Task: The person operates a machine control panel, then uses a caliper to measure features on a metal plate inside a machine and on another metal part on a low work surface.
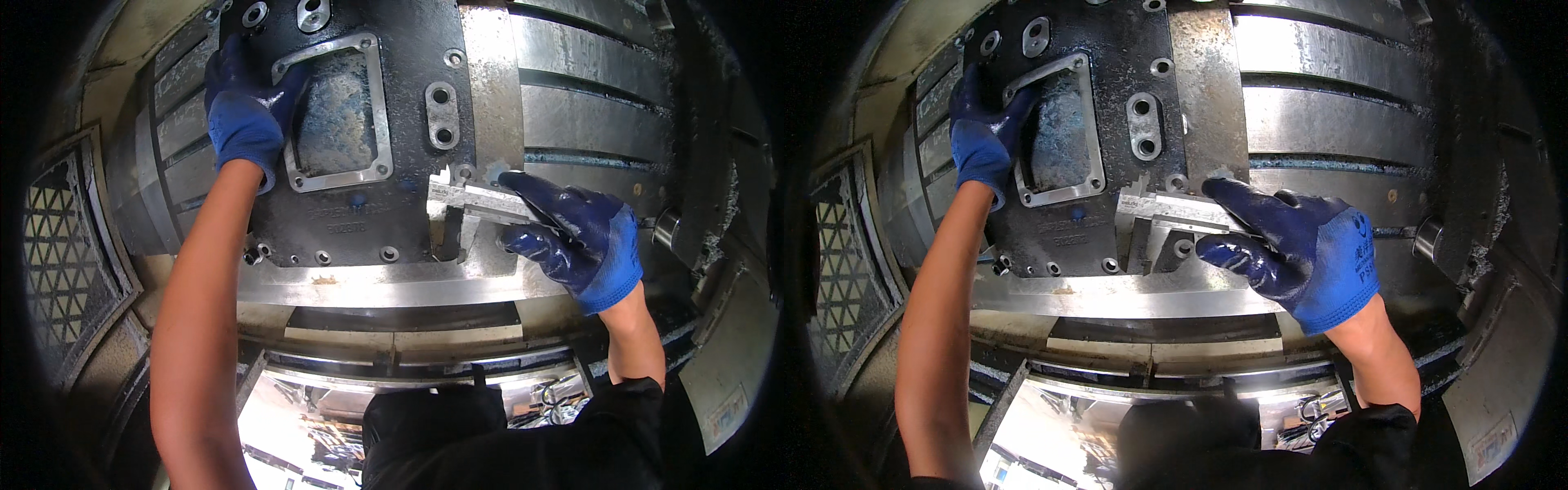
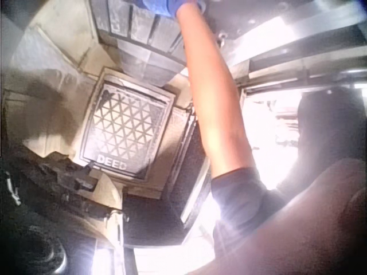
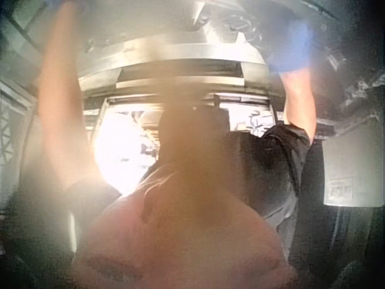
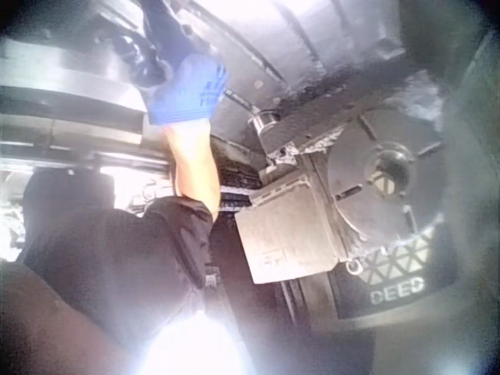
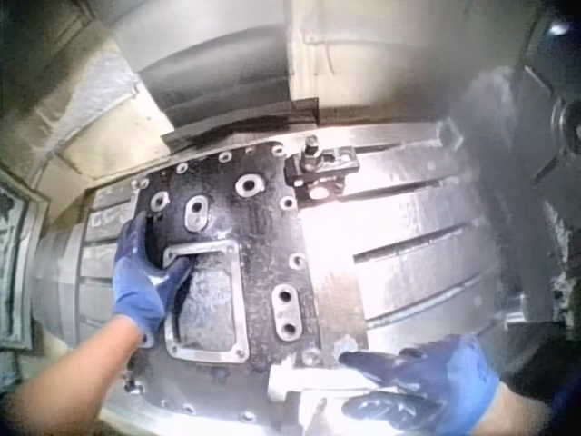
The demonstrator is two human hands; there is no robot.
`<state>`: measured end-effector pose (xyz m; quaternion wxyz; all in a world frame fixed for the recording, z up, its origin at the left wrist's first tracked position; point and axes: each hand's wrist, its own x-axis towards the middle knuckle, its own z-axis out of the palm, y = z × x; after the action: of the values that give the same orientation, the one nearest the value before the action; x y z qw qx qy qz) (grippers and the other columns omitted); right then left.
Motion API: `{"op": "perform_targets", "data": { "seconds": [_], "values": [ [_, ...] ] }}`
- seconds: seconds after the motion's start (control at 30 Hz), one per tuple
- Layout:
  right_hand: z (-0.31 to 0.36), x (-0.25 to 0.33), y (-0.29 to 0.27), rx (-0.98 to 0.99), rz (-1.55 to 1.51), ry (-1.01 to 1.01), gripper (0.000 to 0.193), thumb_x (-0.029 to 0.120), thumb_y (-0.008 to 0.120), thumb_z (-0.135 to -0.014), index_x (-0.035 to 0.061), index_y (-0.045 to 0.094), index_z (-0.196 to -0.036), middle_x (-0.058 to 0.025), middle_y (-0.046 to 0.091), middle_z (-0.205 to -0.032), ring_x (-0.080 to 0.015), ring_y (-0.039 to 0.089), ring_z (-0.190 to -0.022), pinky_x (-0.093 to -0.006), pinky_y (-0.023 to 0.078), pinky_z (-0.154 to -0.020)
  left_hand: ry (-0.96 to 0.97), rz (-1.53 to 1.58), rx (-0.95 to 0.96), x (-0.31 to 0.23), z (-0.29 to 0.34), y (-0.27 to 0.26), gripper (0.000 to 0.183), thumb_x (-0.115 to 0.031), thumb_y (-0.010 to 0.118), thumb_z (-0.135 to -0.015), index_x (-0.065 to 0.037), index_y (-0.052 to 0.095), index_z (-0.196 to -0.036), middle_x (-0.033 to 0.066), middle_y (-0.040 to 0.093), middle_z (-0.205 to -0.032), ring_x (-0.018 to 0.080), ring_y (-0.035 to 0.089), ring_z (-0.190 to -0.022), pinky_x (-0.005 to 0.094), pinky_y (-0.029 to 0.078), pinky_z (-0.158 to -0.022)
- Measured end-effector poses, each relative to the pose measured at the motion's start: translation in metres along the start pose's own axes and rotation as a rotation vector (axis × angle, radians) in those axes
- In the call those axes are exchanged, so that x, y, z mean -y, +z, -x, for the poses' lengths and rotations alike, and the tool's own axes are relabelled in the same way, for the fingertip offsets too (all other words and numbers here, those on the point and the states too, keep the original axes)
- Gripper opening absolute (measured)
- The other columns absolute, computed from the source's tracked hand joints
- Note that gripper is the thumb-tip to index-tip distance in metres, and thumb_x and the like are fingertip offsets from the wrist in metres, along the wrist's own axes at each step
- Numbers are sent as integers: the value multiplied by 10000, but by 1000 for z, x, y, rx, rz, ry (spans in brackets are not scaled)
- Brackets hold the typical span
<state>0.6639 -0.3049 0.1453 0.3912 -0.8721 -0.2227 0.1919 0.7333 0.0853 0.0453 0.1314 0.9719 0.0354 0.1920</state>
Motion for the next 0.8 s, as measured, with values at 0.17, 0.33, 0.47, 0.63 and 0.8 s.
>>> {"op": "perform_targets", "data": {
  "seconds": [0.17, 0.33, 0.47, 0.63, 0.8],
  "values": [
    [-1, 6, -3, 17, -1, 32, 503, 138, 833, -839, 51, 698, -1316, -182, 755, -917, -263, 738, -729, -346, 560, -684, -31, -12, 20, 3, 0, 0, 961, -577, 842, -737, -42, 507, -1461, 258, 557, -1429, 435, 503, -1342, 482, 415, -1137],
    [-6, 2, 2, -29, 36, 21, 480, 146, 834, -842, 40, 704, -1292, -175, 756, -897, -254, 742, -713, -341, 563, -659, -4, -36, 32, 10, 0, -1, 977, -579, 842, -741, -42, 496, -1481, 264, 544, -1449, 432, 474, -1381, 480, 395, -1159],
    [-8, 0, 1, -6, 71, 12, 468, 149, 829, -853, 27, 702, -1286, -175, 756, -891, -251, 753, -724, -337, 569, -656, -23, -31, 37, 6, 2, -2, 982, -567, 845, -744, -42, 486, -1493, 261, 528, -1469, 428, 464, -1395, 480, 389, -1166],
    [-9, -8, 6, -81, 111, -33, 456, 260, 826, -853, 70, 715, -1252, -140, 744, -819, -267, 737, -663, -347, 559, -606, -42, -24, 39, 3, 2, -4, 988, -563, 846, -744, -31, 482, -1493, 261, 519, -1481, 431, 461, -1397, 478, 384, -1172],
    [-12, -12, 3, -76, 205, -93, 471, 327, 832, -843, 104, 720, -1242, -127, 731, -769, -281, 719, -617, -359, 549, -575, -27, -59, 29, -4, 3, -6, 838, -345, 880, -799, 9, 515, -1464, 243, 562, -1429, 369, 561, -1315, 428, 446, -1120]
  ]
}}
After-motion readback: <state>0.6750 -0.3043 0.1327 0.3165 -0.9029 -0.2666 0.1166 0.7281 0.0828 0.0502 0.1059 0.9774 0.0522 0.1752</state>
